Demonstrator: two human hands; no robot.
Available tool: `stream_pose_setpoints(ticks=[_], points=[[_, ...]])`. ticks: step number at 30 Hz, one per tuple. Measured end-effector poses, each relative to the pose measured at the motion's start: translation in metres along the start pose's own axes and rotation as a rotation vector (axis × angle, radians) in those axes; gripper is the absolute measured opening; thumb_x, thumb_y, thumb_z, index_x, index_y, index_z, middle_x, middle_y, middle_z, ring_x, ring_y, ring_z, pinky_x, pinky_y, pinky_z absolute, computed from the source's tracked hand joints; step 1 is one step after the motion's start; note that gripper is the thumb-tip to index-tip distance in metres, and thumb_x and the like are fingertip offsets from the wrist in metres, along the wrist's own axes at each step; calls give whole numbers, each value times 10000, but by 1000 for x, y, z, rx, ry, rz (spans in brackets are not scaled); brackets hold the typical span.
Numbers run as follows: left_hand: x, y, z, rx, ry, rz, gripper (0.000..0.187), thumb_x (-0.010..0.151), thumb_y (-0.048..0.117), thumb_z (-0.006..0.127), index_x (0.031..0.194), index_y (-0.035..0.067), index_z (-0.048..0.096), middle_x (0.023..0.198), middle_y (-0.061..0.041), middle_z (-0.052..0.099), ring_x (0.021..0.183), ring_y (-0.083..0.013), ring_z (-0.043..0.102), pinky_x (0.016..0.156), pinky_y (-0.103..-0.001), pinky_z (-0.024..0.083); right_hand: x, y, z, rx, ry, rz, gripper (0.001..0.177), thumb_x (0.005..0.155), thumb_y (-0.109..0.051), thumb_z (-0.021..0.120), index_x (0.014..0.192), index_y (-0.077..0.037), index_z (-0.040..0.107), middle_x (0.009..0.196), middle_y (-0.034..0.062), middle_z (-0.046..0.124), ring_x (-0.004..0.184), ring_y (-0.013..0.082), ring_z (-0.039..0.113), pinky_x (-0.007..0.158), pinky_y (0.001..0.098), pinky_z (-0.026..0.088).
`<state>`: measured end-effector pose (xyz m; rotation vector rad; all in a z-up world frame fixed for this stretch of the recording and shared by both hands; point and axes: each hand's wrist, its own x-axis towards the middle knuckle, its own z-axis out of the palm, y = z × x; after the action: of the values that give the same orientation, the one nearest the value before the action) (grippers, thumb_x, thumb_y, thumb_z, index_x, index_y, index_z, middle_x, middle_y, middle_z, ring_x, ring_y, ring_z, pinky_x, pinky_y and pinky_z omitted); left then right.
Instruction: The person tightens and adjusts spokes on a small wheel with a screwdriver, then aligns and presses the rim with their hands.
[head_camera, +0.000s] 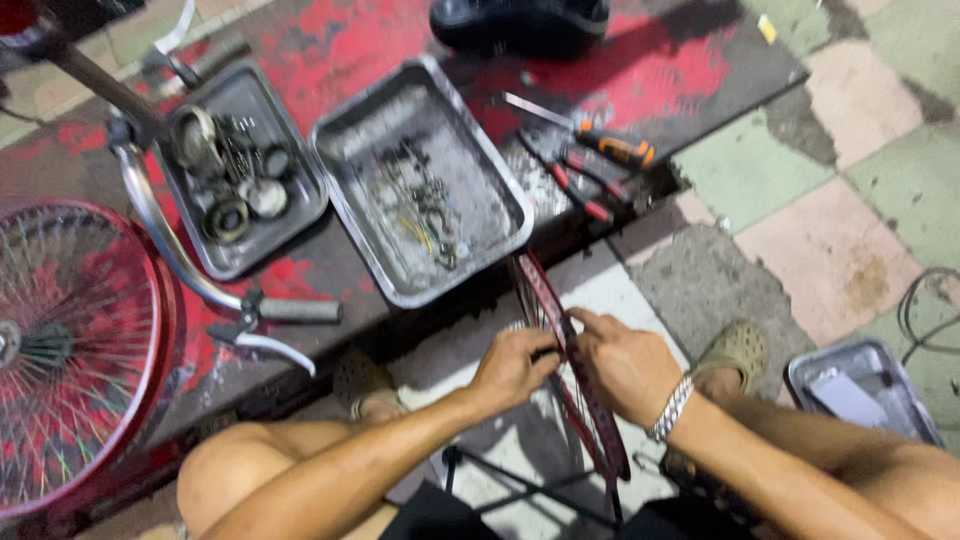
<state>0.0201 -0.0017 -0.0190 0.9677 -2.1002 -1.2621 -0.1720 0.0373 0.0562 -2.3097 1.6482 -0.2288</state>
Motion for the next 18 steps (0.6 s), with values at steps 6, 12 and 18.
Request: stream_pose_setpoints(ticks=[6,12,18], points=[[-1,-5,11,-269,-86,-226,165,934,109,695,1075,43,748,971,-104,787,864,-182,757,826,-318,627,-1,-4,-10,125,-43,116,196,862,-180,678,974,-23,708,1214,103,685,857,335,713,700,428,577],[-6,-15,18,-197,-20,-155,179,931,87,696,1090,33,758,1024,-117,777,901,-183,760,847,-315,630,0,2,-18,232,-10,121,164,887,-194,681,968,-57,722,1097,44,726,820,315,718,726,418,575],[-7,-13,15,-174,-31,-185,179,916,80,695,1069,21,766,962,-121,785,842,-190,770,756,-335,628,-2,8,-20,258,10,43,165,873,-189,702,984,-69,728,1091,37,722,807,313,715,711,416,576]])
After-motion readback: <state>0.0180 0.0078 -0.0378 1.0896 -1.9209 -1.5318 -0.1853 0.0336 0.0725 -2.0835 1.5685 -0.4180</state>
